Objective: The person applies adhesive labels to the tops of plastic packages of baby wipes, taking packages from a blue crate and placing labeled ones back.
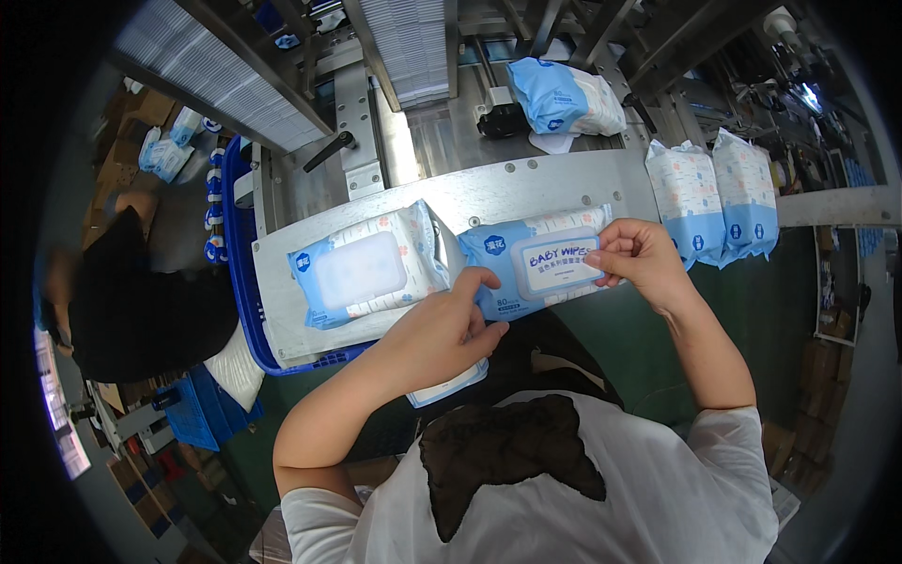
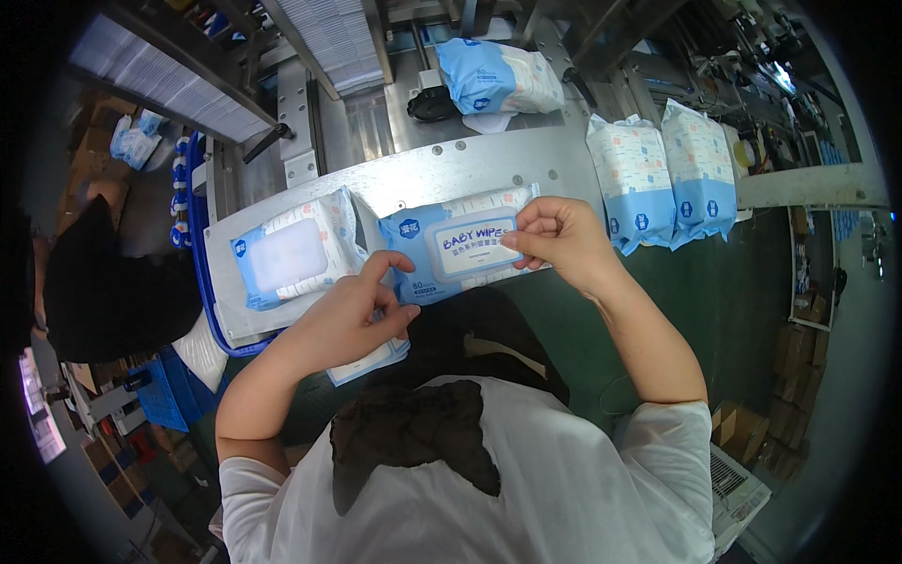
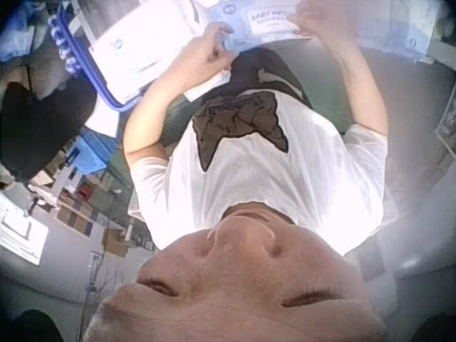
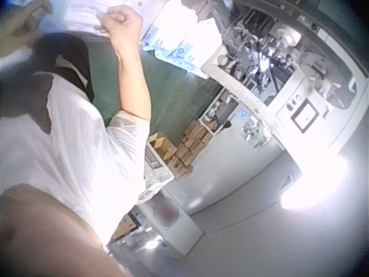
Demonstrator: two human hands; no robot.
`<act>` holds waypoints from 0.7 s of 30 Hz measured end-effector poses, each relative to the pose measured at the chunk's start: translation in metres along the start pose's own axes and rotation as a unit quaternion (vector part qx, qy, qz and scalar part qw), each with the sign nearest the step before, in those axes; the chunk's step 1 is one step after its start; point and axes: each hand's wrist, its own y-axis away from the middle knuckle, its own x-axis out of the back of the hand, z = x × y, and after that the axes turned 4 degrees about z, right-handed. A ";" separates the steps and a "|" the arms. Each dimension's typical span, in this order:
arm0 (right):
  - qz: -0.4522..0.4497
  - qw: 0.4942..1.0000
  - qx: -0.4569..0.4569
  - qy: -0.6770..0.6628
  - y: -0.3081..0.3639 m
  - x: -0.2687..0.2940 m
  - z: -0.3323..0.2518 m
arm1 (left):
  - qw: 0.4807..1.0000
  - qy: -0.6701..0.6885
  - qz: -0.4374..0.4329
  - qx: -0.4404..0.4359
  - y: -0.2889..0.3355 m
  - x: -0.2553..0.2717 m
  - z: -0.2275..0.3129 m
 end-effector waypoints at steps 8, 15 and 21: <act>0.006 1.000 -0.002 0.017 0.001 -0.002 -0.003 | 0.998 -0.055 0.021 -0.013 0.003 -0.006 0.008; 0.021 0.999 0.012 0.039 0.003 -0.006 -0.003 | 0.951 -0.304 -0.009 -0.058 -0.003 -0.017 0.022; 0.142 0.870 0.265 0.391 0.010 -0.022 0.002 | 0.930 -0.360 0.007 -0.078 -0.001 -0.020 0.016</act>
